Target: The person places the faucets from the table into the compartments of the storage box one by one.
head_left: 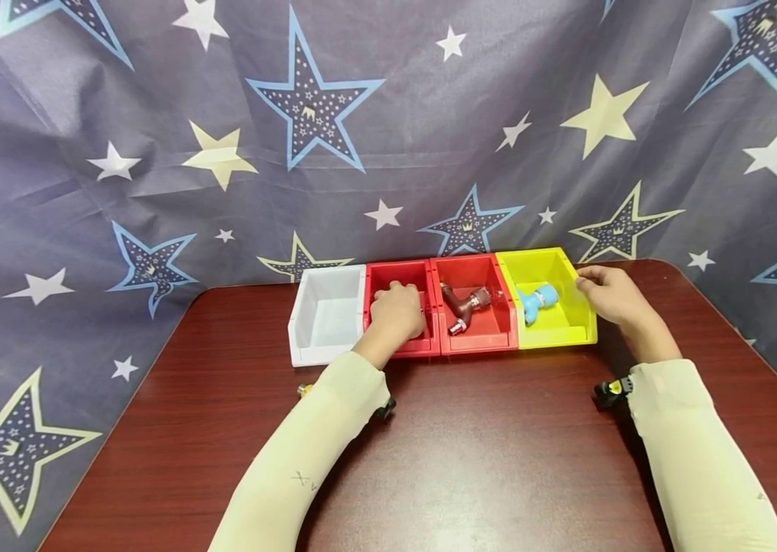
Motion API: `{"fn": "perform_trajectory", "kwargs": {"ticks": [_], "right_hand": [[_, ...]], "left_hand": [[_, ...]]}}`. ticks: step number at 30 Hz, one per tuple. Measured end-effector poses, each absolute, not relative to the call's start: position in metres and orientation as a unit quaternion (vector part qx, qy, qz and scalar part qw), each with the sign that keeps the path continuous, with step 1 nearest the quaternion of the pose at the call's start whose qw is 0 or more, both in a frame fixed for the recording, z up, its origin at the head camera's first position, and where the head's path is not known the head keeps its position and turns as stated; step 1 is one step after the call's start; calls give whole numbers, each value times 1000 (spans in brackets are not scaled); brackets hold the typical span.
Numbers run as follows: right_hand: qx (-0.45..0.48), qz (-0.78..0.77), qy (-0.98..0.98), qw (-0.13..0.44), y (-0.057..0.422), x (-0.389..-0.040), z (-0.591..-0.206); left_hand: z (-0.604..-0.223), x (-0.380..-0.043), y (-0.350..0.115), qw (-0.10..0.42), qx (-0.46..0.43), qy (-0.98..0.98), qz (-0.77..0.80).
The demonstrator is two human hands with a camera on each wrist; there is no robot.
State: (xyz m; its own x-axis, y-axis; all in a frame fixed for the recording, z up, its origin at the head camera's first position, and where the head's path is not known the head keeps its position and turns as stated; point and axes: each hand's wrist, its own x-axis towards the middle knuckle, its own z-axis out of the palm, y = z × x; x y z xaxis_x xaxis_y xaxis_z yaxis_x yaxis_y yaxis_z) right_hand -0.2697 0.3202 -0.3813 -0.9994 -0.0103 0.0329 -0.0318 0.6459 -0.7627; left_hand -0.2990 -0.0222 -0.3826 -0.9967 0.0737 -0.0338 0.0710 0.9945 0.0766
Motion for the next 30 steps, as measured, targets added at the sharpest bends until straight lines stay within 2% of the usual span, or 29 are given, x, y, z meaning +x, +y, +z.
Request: {"fn": "perform_trajectory", "kwargs": {"ticks": [17,30], "right_hand": [[14,424,-906,11,321,-270,-382],[12,425,-905,11,322,-271,-383]], "left_hand": [[-369,-278,-27,-56,116,992,6],[-365,-264,-52,-156,225,962,-12]]}}
